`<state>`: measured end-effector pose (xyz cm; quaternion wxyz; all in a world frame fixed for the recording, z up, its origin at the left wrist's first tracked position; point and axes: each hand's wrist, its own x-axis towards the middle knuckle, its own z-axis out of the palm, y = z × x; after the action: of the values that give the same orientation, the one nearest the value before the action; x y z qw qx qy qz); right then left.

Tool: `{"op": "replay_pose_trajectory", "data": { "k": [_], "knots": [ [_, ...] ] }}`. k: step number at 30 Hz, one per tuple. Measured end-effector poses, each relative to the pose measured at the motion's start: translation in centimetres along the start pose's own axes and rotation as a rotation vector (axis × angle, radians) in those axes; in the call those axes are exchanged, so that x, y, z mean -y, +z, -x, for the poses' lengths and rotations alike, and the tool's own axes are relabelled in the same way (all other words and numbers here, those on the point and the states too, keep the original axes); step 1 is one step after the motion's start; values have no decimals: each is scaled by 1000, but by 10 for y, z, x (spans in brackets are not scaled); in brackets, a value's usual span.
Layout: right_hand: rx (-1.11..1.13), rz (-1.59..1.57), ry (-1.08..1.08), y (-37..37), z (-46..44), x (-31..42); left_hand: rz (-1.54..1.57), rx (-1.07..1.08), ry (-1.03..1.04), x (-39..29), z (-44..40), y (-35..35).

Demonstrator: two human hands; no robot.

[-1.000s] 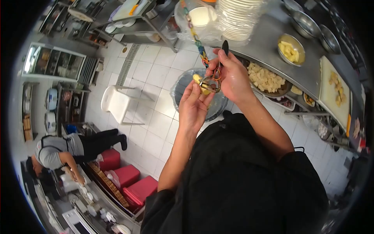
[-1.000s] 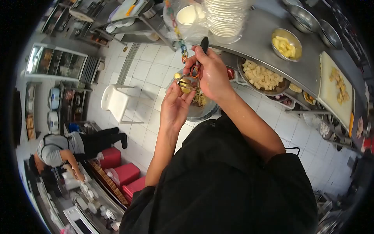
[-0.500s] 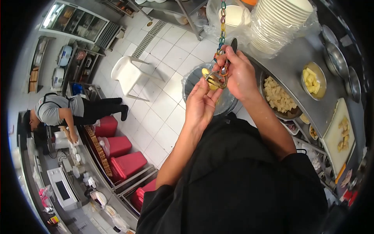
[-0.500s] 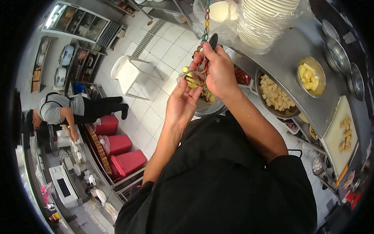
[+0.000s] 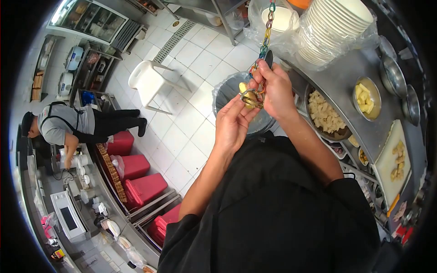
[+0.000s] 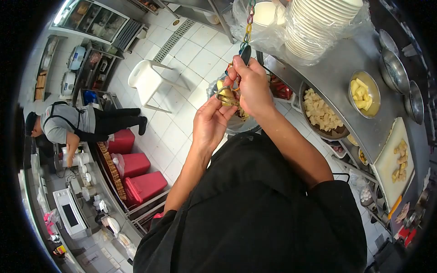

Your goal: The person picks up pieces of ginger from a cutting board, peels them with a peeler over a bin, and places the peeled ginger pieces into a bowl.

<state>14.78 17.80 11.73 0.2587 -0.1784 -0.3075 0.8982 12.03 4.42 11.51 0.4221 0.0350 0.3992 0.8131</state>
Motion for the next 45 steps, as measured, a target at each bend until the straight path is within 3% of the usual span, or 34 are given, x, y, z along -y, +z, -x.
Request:
{"op": "replay_pose_trajectory", "data": {
  "k": [11,14,16,20,23,25,31,45],
  "knots": [
    [-33,124,11,3,-30,-43,-62,-83,38,13,17,-30],
    [-106,295,-113,-18,-74,-70,-54,-81,24,18,24,-30],
    [-155,647,-143,-19,-90,-74,-46,-82,40,13,25,-31],
    [9,672,-210,-10,-85,-65,-9,-163,105,10,29,-36],
    [134,625,-238,-5,-71,-48,-32,-154,119,3,28,-36],
    [116,326,-70,3,-50,-27,64,-145,112,2,24,-34],
    [148,-65,35,6,-4,-5,231,-136,25,5,14,-18],
    [83,-98,-40,-5,3,17,199,-44,-7,18,-2,12]
  ]
}}
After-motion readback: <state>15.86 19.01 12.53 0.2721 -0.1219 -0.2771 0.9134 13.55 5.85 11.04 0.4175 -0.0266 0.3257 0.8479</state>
